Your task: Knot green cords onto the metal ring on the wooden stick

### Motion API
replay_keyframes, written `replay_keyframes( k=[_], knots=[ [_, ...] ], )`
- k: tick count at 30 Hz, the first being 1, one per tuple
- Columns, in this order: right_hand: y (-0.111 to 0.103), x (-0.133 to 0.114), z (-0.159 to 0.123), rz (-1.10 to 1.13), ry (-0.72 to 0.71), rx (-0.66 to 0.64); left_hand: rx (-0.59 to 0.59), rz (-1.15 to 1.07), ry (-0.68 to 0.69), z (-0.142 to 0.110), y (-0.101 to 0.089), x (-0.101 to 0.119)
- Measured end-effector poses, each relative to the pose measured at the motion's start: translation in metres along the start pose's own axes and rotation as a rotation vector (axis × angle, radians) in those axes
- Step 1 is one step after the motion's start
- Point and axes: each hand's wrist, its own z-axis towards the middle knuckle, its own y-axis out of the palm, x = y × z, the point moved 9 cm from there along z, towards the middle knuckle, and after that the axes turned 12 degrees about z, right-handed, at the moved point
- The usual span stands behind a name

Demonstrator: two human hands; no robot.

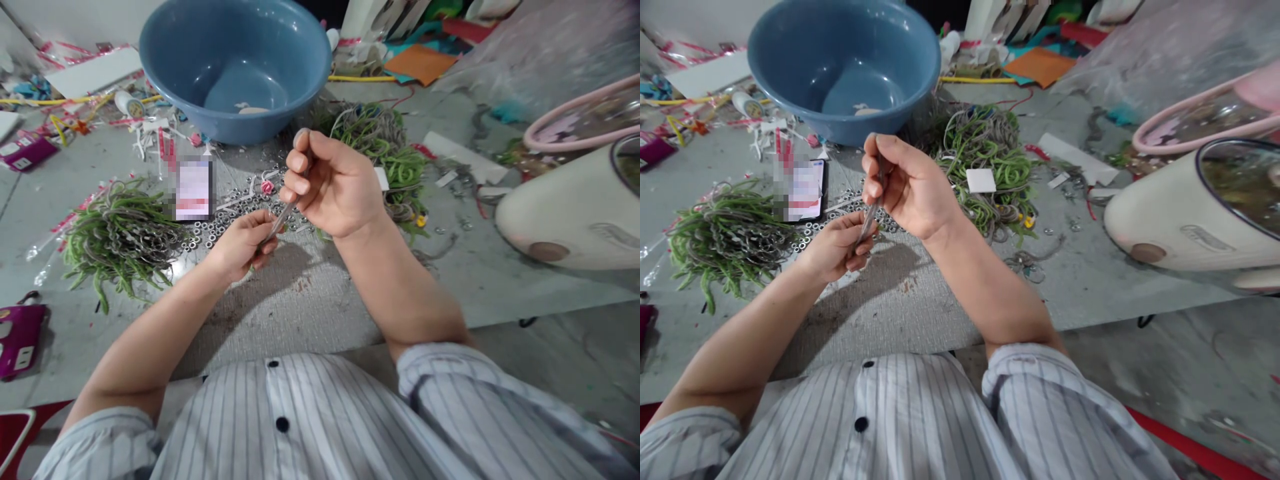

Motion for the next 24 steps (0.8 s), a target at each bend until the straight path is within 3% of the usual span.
replay_keyframes(
  k=[5,10,15,19,24],
  knots=[
    [0.016,-0.010,-0.010,0.123,-0.046,-0.055,0.229,0.204,0.223,-0.006,-0.022,0.024],
    [0.027,0.001,-0.021,-0.199,-0.120,-0.059,0.515,0.418,0.481,-0.025,-0.054,0.059],
    [0.034,0.014,-0.024,-0.607,-0.248,-0.069,0.530,0.418,0.598,-0.034,-0.058,0.073],
    [0.039,0.021,-0.023,-0.895,-0.395,-0.156,0.523,0.414,0.617,-0.034,-0.055,0.074],
    [0.038,0.024,-0.022,-1.083,-0.463,-0.185,0.549,0.526,0.599,-0.036,-0.055,0.075]
  ],
)
